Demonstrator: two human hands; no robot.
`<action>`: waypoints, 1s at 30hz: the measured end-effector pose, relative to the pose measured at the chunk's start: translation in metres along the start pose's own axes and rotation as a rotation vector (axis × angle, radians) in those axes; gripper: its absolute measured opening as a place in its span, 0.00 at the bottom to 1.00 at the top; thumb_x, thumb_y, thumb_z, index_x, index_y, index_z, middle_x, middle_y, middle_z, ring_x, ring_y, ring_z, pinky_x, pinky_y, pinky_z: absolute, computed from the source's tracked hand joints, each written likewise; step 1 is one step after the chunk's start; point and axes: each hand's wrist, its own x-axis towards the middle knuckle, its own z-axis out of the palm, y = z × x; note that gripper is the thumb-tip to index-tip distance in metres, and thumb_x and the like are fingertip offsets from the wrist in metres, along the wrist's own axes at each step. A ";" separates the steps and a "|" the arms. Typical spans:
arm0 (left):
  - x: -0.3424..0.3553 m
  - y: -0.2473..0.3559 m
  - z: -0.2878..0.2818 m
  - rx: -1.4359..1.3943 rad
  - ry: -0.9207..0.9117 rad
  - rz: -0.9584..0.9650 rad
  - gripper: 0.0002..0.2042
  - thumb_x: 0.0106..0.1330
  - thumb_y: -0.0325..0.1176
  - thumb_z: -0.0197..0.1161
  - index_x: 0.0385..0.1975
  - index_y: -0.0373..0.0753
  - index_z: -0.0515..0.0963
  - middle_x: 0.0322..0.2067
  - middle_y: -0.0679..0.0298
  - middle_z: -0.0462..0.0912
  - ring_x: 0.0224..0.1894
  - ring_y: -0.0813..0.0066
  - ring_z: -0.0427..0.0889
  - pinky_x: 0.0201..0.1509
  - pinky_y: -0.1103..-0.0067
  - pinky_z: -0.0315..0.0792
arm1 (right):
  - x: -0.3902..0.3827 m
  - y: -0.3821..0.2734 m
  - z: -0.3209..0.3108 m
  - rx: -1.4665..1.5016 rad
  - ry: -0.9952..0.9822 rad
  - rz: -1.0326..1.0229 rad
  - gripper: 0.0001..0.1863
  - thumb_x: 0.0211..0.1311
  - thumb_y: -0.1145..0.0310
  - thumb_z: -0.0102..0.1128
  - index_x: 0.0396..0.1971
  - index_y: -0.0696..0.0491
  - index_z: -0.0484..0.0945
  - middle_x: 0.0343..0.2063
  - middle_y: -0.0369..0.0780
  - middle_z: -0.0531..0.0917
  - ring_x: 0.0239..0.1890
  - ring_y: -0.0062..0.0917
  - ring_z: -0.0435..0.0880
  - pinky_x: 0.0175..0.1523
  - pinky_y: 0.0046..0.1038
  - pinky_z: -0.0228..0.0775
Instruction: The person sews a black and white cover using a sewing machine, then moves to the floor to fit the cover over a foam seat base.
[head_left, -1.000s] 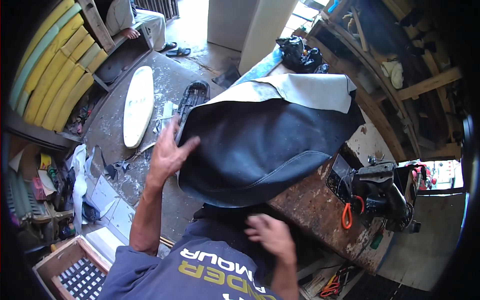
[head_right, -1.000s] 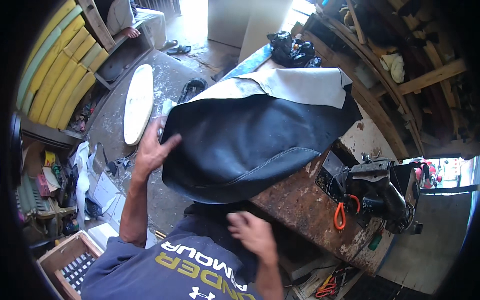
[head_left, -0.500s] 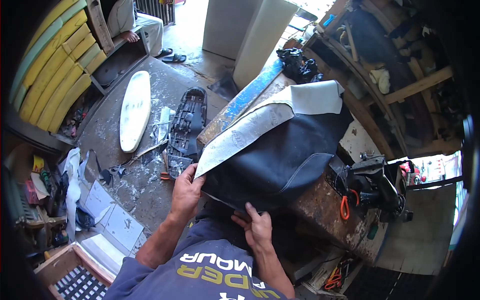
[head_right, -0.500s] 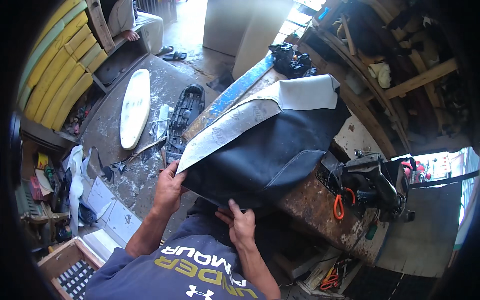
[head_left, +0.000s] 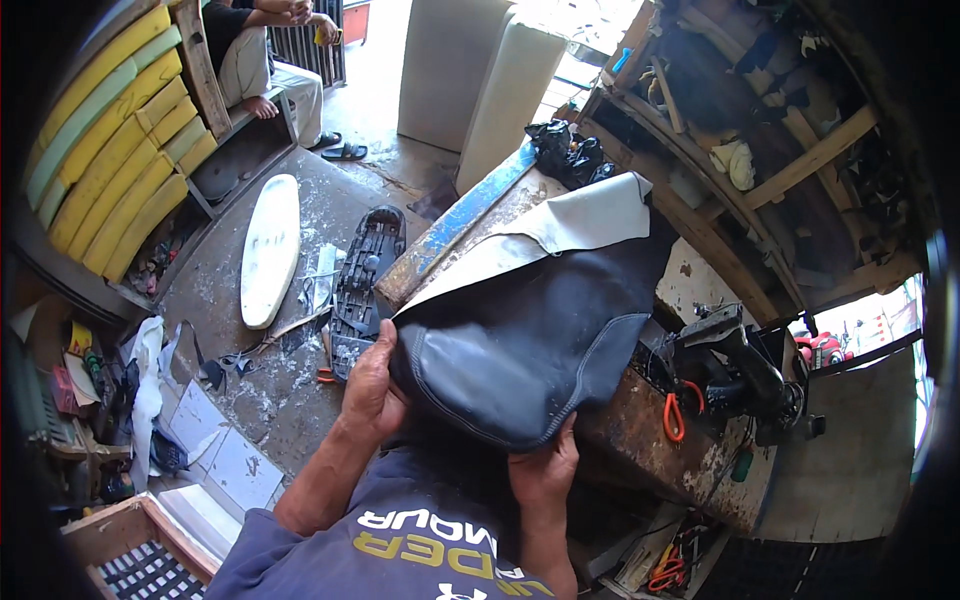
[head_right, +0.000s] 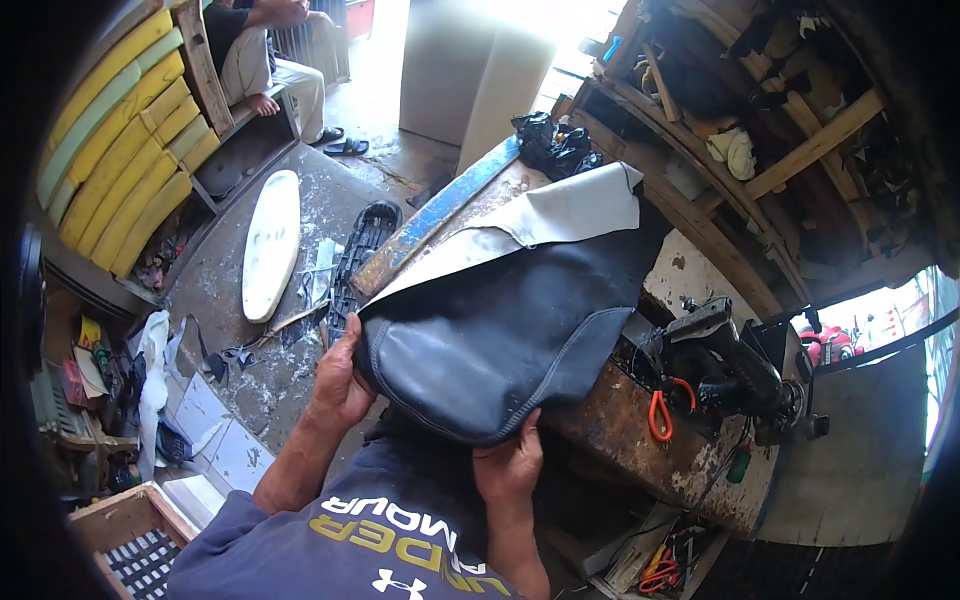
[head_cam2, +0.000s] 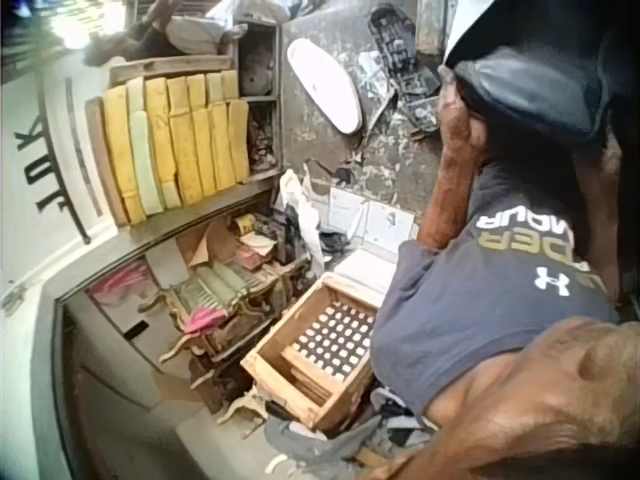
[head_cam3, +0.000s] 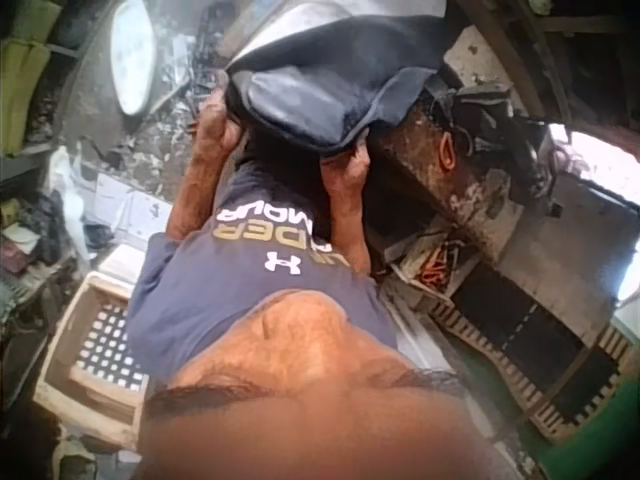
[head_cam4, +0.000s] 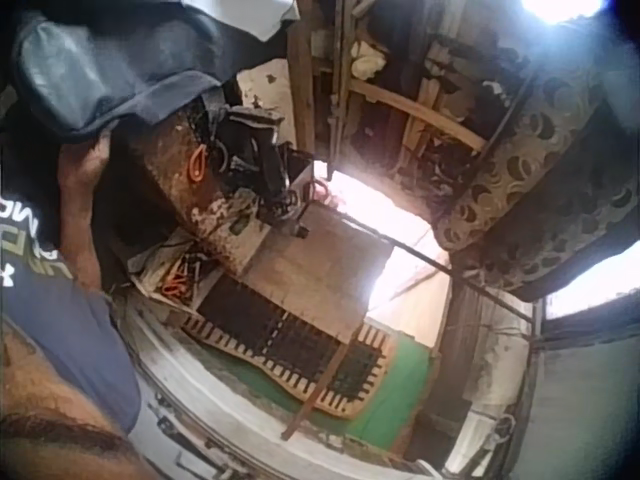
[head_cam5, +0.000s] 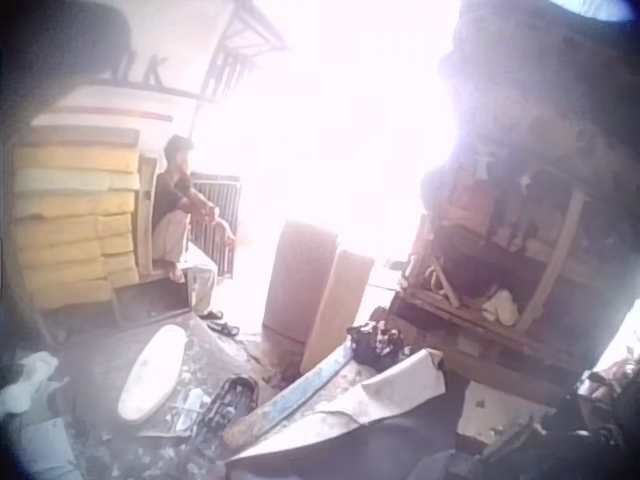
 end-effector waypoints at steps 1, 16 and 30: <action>-0.002 0.002 0.007 -0.016 0.009 -0.035 0.22 0.86 0.46 0.48 0.63 0.33 0.75 0.57 0.53 0.86 0.57 0.63 0.88 0.64 0.64 0.82 | -0.003 -0.012 -0.010 -0.030 0.015 -0.019 0.26 0.84 0.49 0.45 0.68 0.50 0.75 0.68 0.41 0.80 0.70 0.37 0.78 0.75 0.49 0.69; -0.024 -0.037 0.010 -0.002 0.078 -0.430 0.15 0.80 0.36 0.59 0.58 0.32 0.79 0.52 0.55 0.89 0.50 0.65 0.91 0.59 0.66 0.84 | -0.063 -0.052 -0.059 -0.141 0.223 -0.149 0.34 0.79 0.41 0.52 0.67 0.57 0.76 0.64 0.44 0.83 0.66 0.40 0.80 0.74 0.48 0.66; 0.039 -0.029 0.013 0.907 0.127 0.075 0.14 0.80 0.39 0.62 0.48 0.32 0.84 0.39 0.68 0.88 0.37 0.84 0.83 0.42 0.82 0.77 | -0.059 -0.075 -0.074 -0.350 0.314 -0.302 0.23 0.76 0.56 0.62 0.62 0.55 0.79 0.57 0.42 0.86 0.59 0.38 0.84 0.69 0.44 0.72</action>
